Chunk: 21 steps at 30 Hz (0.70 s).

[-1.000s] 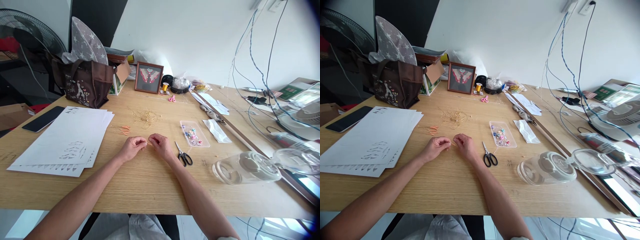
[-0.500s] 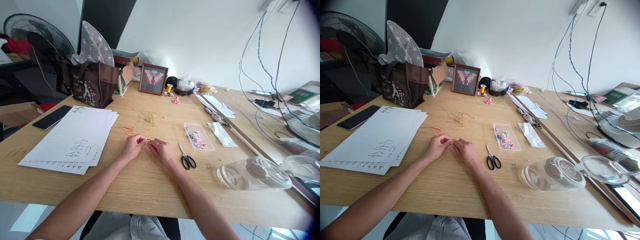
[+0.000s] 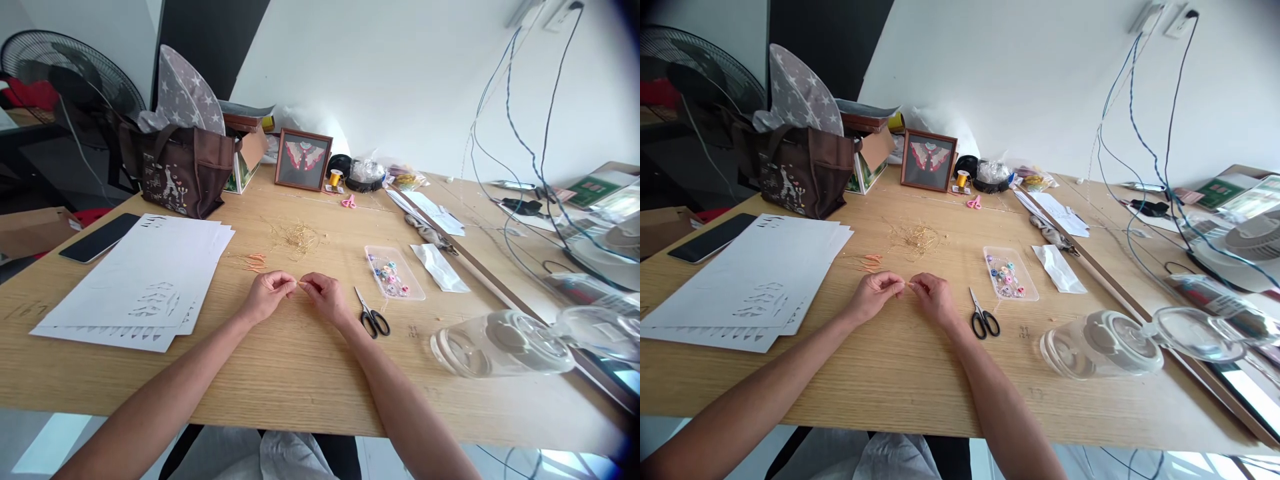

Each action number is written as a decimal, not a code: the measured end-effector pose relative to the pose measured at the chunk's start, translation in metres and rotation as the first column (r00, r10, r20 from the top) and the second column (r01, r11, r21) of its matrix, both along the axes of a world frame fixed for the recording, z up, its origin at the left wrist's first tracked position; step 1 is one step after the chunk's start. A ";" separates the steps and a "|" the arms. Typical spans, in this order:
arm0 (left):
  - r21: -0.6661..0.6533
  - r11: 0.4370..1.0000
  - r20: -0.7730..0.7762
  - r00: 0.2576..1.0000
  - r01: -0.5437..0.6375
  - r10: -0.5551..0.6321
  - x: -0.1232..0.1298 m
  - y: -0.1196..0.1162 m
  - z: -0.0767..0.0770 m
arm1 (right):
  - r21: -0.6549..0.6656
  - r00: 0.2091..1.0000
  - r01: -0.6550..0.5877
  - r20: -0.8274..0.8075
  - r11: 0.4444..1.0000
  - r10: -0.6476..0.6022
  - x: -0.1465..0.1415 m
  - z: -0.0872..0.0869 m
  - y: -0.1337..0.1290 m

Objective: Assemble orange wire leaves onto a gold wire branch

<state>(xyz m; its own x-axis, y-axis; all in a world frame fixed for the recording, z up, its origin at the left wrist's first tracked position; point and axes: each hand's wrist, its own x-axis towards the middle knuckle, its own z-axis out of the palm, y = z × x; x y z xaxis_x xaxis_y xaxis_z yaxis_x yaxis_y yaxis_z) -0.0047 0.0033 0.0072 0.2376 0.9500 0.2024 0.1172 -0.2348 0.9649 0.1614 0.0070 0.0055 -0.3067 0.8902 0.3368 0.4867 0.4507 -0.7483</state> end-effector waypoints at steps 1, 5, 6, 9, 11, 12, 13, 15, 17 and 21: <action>-0.021 1.000 0.035 0.999 -0.010 0.011 0.000 0.001 0.001 | -0.003 1.000 -0.017 -0.002 1.000 0.017 -0.002 0.000 -0.001; -0.075 0.995 0.099 0.993 -0.063 0.070 -0.001 0.003 0.002 | -0.007 0.995 -0.101 0.005 0.995 0.101 -0.006 0.002 -0.007; -0.085 0.993 0.099 0.992 -0.076 0.084 -0.001 0.003 0.002 | -0.004 0.993 -0.115 0.006 0.993 0.115 -0.007 0.002 -0.007; -0.087 0.991 0.071 0.991 -0.104 0.110 -0.001 0.004 -0.001 | 0.029 0.993 -0.120 0.026 0.992 0.119 -0.007 0.003 -0.008; -0.059 0.991 0.014 0.993 -0.120 0.121 -0.002 0.005 -0.004 | 0.062 0.993 -0.103 0.057 0.993 0.100 -0.006 0.003 -0.009; -0.034 0.991 -0.033 0.991 -0.131 0.130 -0.002 0.005 -0.005 | 0.077 0.993 -0.091 0.076 0.993 0.085 -0.006 0.004 -0.009; -0.002 0.990 -0.089 0.986 -0.140 0.139 -0.002 0.004 -0.006 | 0.092 0.993 -0.076 0.094 0.993 0.067 -0.006 0.004 -0.008; 0.081 0.988 -0.201 0.968 -0.135 0.148 -0.002 0.003 -0.007 | 0.117 0.993 -0.042 0.119 0.992 0.028 -0.004 0.004 -0.007; 0.157 0.984 -0.274 0.954 -0.080 0.121 -0.001 0.002 -0.007 | 0.135 0.994 -0.010 0.113 0.991 -0.005 -0.002 0.004 -0.005; 0.183 0.982 -0.262 0.965 0.043 0.006 0.001 -0.001 -0.004 | 0.100 0.999 0.031 0.032 0.995 -0.035 0.001 0.002 0.000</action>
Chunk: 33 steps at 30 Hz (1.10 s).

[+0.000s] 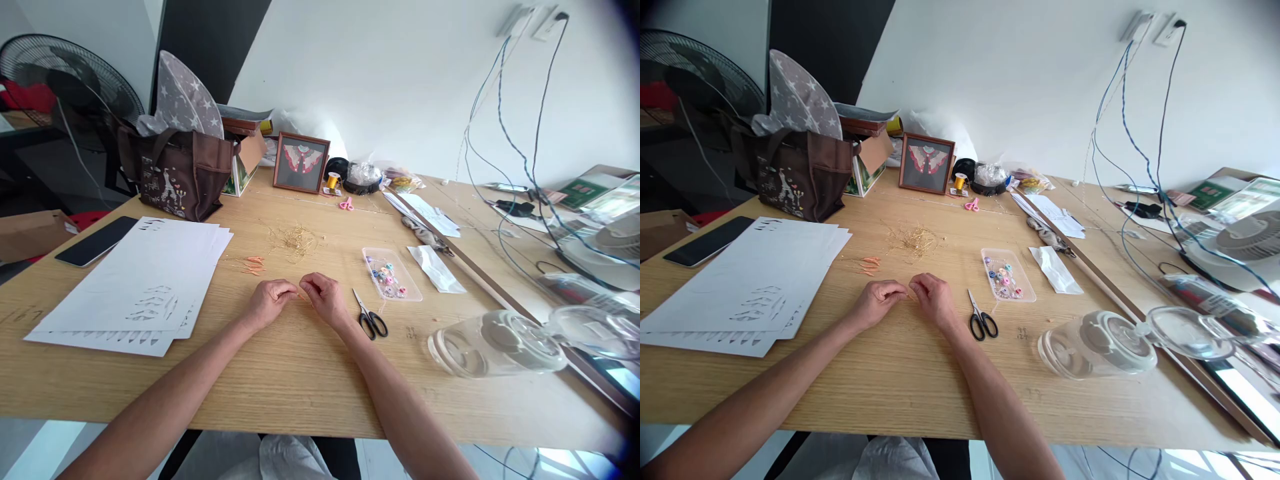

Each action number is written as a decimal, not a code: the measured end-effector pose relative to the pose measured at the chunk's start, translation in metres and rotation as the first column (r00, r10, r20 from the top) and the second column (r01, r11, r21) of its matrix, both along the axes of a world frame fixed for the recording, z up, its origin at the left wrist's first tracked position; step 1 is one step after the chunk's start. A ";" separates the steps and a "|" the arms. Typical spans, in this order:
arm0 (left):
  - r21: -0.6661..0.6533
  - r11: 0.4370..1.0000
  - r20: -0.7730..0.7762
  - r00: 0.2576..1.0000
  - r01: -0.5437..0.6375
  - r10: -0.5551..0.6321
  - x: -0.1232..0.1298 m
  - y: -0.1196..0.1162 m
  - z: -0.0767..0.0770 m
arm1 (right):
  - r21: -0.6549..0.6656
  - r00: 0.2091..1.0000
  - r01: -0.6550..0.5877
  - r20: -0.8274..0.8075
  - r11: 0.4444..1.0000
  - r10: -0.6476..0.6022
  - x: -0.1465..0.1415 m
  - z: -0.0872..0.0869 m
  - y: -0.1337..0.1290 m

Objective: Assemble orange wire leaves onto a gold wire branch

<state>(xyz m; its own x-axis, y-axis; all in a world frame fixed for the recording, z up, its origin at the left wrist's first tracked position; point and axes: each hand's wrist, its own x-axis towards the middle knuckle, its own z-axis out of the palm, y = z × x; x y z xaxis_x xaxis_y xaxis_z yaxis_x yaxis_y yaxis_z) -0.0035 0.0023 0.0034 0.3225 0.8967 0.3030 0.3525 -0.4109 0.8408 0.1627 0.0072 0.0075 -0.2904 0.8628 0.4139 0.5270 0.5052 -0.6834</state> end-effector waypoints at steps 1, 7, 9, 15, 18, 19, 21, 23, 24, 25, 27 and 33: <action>-0.021 1.000 0.038 0.999 0.008 -0.008 0.000 0.000 0.001 | -0.028 1.000 0.001 -0.020 1.000 -0.002 0.000 -0.001 0.001; -0.228 0.974 0.321 0.944 0.004 0.072 0.000 0.000 0.005 | -0.110 0.996 -0.035 -0.081 0.993 0.026 -0.004 -0.002 -0.002; -0.277 0.961 0.382 0.917 -0.005 0.115 0.000 0.000 0.006 | -0.093 0.996 -0.057 -0.067 0.994 0.051 -0.007 -0.002 -0.005; -0.298 0.951 0.364 0.912 -0.080 0.191 0.001 0.002 0.003 | -0.012 0.996 -0.085 0.030 0.996 0.085 -0.010 -0.002 -0.008; -0.224 0.966 0.267 0.945 -0.129 0.188 0.000 0.003 -0.001 | 0.014 0.993 -0.080 0.090 0.997 0.078 -0.009 -0.001 -0.008; -0.183 0.972 0.216 0.959 -0.145 0.184 -0.001 0.003 -0.002 | 0.020 0.992 -0.073 0.105 0.997 0.070 -0.008 -0.001 -0.009; -0.080 0.985 0.091 0.983 -0.155 0.162 -0.002 0.003 -0.004 | 0.026 0.992 -0.056 0.112 0.998 0.053 -0.007 0.001 -0.008; 0.020 0.993 -0.023 0.993 -0.116 0.116 -0.002 0.002 -0.005 | 0.000 0.997 -0.036 0.075 0.999 0.036 -0.006 0.002 -0.007; 0.051 0.996 -0.054 0.995 -0.079 0.081 -0.002 0.002 -0.005 | -0.040 0.999 -0.026 0.041 0.999 0.027 -0.005 0.003 -0.006; 0.063 0.997 -0.066 0.997 -0.040 0.044 -0.002 0.002 -0.004 | -0.097 1.000 -0.017 -0.002 0.995 0.016 -0.004 0.003 -0.004; 0.028 1.000 -0.021 1.000 0.013 -0.012 -0.001 0.001 -0.002 | -0.234 0.995 -0.021 -0.097 0.972 -0.002 -0.002 0.003 -0.002; -0.289 0.957 0.341 0.938 0.033 0.070 0.002 0.000 0.005 | -0.351 0.966 -0.085 -0.258 0.933 -0.009 -0.002 0.005 -0.002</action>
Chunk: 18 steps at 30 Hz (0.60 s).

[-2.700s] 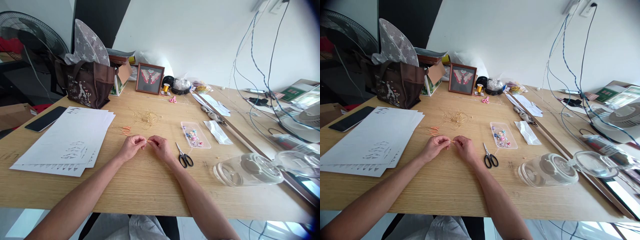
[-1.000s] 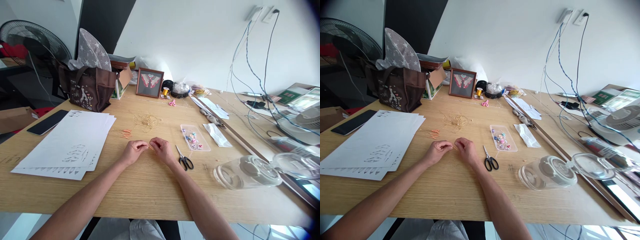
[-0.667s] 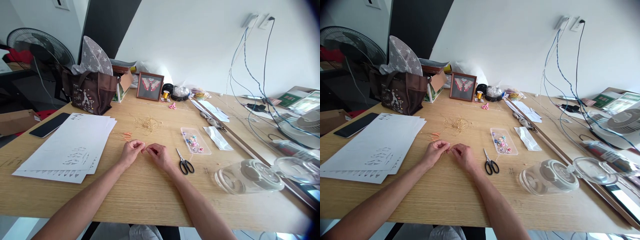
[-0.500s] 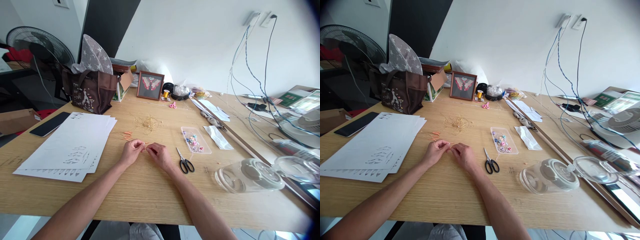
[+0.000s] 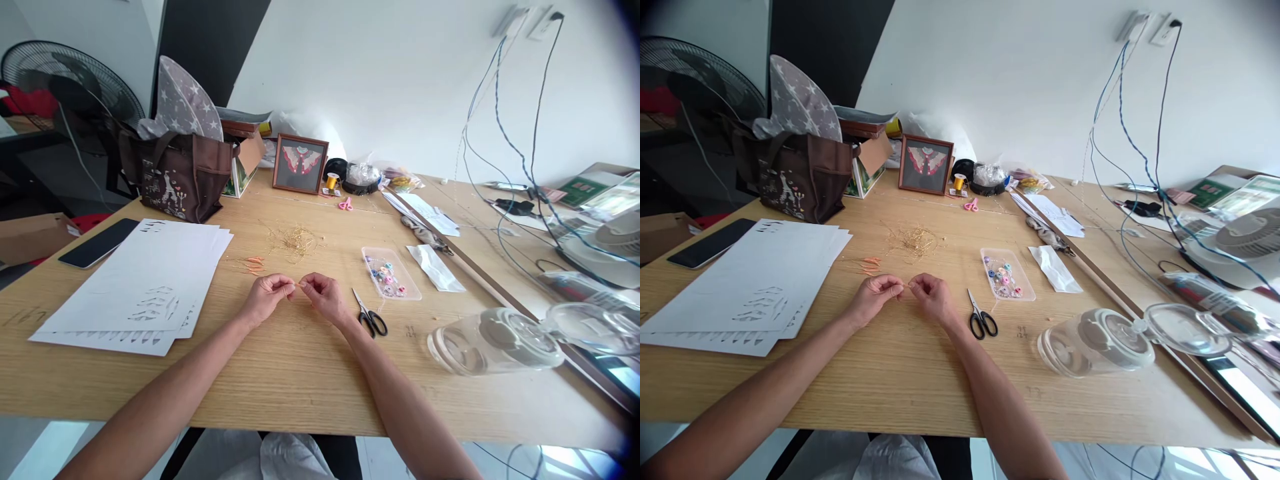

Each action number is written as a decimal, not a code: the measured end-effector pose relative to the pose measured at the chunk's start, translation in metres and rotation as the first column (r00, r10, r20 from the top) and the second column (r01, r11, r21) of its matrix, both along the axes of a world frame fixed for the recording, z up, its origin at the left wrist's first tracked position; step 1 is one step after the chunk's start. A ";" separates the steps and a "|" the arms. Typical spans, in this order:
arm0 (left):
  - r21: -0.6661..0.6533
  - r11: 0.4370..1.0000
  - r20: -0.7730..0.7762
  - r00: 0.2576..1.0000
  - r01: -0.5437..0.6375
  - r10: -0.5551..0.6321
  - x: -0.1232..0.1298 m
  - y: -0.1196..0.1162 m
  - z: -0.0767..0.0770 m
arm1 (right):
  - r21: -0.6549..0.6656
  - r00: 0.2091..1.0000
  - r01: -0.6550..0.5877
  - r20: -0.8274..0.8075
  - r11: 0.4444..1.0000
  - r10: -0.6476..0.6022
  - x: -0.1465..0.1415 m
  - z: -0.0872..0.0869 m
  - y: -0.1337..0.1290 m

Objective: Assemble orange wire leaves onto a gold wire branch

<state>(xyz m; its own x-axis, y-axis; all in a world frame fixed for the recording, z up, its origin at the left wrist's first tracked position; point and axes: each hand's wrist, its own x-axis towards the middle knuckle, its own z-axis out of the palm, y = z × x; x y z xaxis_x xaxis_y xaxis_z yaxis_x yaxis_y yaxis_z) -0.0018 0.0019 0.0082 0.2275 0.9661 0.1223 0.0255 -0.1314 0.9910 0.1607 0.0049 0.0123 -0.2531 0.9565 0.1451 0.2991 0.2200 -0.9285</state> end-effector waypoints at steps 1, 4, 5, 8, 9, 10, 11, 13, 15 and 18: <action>-0.036 0.999 0.048 0.999 -0.015 0.017 0.000 0.000 0.001 | 0.011 1.000 0.004 -0.007 1.000 -0.004 -0.001 0.001 -0.001; -0.101 0.994 0.117 0.992 -0.039 0.051 0.002 -0.001 0.002 | 0.032 0.998 0.061 -0.009 0.998 -0.060 -0.007 0.002 -0.004; -0.110 0.993 0.119 0.991 -0.040 0.053 0.003 -0.002 0.002 | 0.029 0.996 0.090 -0.010 0.996 -0.089 -0.008 0.001 -0.005; -0.150 0.989 0.145 0.989 -0.012 0.034 0.003 -0.003 0.001 | 0.002 0.987 0.158 -0.038 0.988 -0.157 -0.011 -0.001 -0.005; -0.176 0.984 0.173 0.985 0.011 0.020 0.003 -0.003 0.000 | -0.007 0.984 0.171 -0.051 0.985 -0.171 -0.012 -0.002 -0.004; -0.205 0.978 0.208 0.978 0.035 0.009 0.003 -0.003 -0.001 | -0.014 0.981 0.183 -0.063 0.983 -0.184 -0.012 -0.003 -0.004; -0.236 0.970 0.243 0.970 0.054 0.005 0.003 -0.002 -0.001 | -0.019 0.978 0.196 -0.073 0.980 -0.197 -0.012 -0.004 -0.003; -0.293 0.953 0.292 0.956 0.077 0.013 0.003 -0.002 -0.002 | -0.026 0.972 0.221 -0.081 0.975 -0.222 -0.011 -0.005 -0.002; -0.329 0.941 0.310 0.951 0.085 0.023 0.002 -0.002 -0.002 | -0.027 0.968 0.238 -0.079 0.971 -0.240 -0.010 -0.005 -0.002; -0.326 0.939 0.306 0.952 0.111 -0.007 0.001 -0.002 0.000 | -0.029 0.966 0.246 -0.069 0.969 -0.247 -0.010 -0.004 -0.002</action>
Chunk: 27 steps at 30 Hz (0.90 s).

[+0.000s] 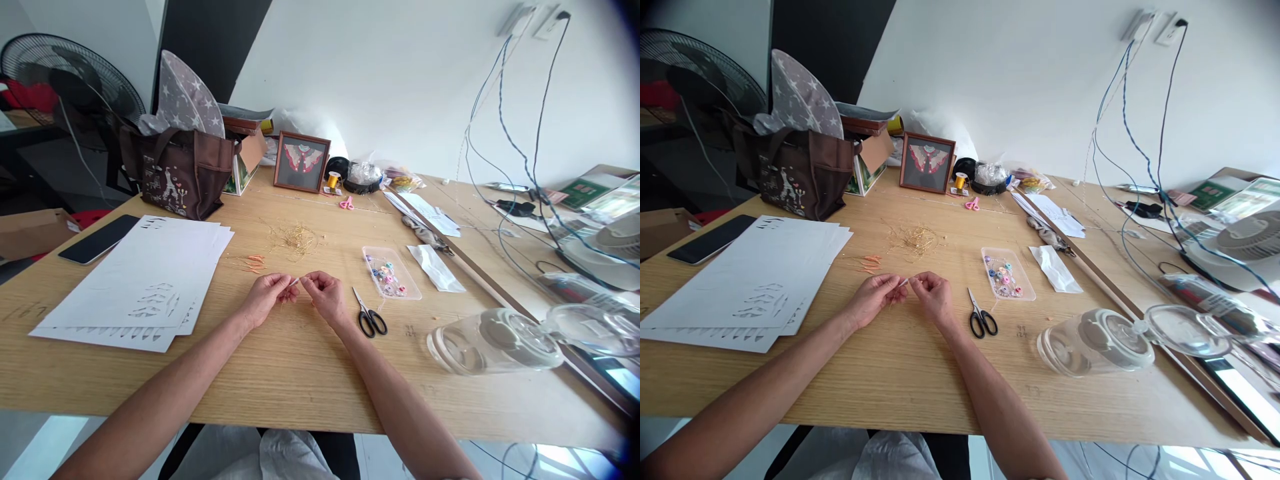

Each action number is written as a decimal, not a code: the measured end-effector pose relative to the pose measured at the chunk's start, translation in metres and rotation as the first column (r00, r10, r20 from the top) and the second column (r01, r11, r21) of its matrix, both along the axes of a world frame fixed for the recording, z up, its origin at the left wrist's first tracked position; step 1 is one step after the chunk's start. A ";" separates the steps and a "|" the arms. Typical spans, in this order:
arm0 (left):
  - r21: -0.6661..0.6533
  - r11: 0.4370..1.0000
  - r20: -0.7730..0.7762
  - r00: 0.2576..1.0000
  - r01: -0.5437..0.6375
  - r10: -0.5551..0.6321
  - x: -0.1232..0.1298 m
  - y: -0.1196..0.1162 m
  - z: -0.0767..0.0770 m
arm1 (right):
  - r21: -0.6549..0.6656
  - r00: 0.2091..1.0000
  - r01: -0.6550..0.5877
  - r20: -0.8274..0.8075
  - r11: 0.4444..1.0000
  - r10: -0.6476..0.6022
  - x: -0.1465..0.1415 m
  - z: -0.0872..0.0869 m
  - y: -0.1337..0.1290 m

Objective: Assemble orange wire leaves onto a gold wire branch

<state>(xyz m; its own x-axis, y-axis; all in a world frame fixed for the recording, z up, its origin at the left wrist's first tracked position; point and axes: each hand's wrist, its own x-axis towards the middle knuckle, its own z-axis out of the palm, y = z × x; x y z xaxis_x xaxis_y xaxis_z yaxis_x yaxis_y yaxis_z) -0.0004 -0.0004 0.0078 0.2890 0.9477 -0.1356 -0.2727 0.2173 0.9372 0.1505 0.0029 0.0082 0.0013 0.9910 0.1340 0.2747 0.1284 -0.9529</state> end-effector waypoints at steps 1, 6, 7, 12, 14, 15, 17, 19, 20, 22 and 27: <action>0.006 1.000 -0.002 1.000 0.010 -0.010 0.000 0.000 0.001 | -0.002 1.000 0.000 -0.001 1.000 0.000 0.000 0.000 0.000; 0.009 1.000 -0.037 0.999 0.030 -0.029 0.001 -0.001 0.004 | -0.009 0.999 0.009 -0.045 1.000 -0.009 0.000 -0.001 -0.001; 0.014 0.999 -0.048 0.998 0.029 -0.029 0.001 -0.002 0.004 | -0.011 0.998 0.008 -0.054 1.000 -0.008 0.000 -0.001 -0.001; 0.057 0.998 -0.090 0.996 0.035 -0.030 0.002 -0.002 0.002 | -0.021 0.997 -0.006 -0.082 1.000 0.004 -0.002 -0.001 -0.003; 0.063 0.997 -0.108 0.994 0.038 -0.031 0.002 -0.001 0.001 | -0.018 0.997 -0.009 -0.080 1.000 0.008 -0.003 -0.001 -0.003; 0.066 0.997 -0.117 0.993 0.035 -0.027 0.002 -0.001 0.001 | -0.015 0.997 -0.010 -0.079 1.000 0.009 -0.003 -0.001 -0.003; 0.070 0.997 -0.132 0.991 0.020 -0.011 0.002 -0.001 0.001 | -0.008 0.997 -0.009 -0.075 1.000 0.008 -0.003 -0.002 -0.003; 0.077 0.997 -0.140 0.990 0.006 0.005 0.002 0.000 0.001 | -0.003 0.998 -0.007 -0.066 1.000 0.007 -0.003 -0.003 -0.002; 0.084 0.996 -0.143 0.990 0.000 0.012 0.001 0.000 0.001 | -0.001 0.998 -0.006 -0.061 1.000 0.006 -0.003 -0.003 -0.002; 0.100 0.995 -0.148 0.989 -0.004 0.019 0.001 0.001 0.000 | 0.001 0.999 -0.004 -0.052 1.000 0.004 -0.003 -0.004 -0.002; 0.112 0.994 -0.142 0.990 0.001 0.015 0.000 0.001 0.002 | -0.004 1.000 0.004 -0.031 1.000 -0.004 -0.003 -0.003 -0.002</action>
<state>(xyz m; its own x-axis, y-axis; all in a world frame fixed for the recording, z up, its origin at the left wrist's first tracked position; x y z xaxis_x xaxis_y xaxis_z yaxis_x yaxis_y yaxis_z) -0.0004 0.0006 0.0095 0.2677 0.9611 -0.0679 -0.1358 0.1074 0.9849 0.1475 0.0012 0.0049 0.0094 0.9914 0.1303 0.2457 0.1241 -0.9614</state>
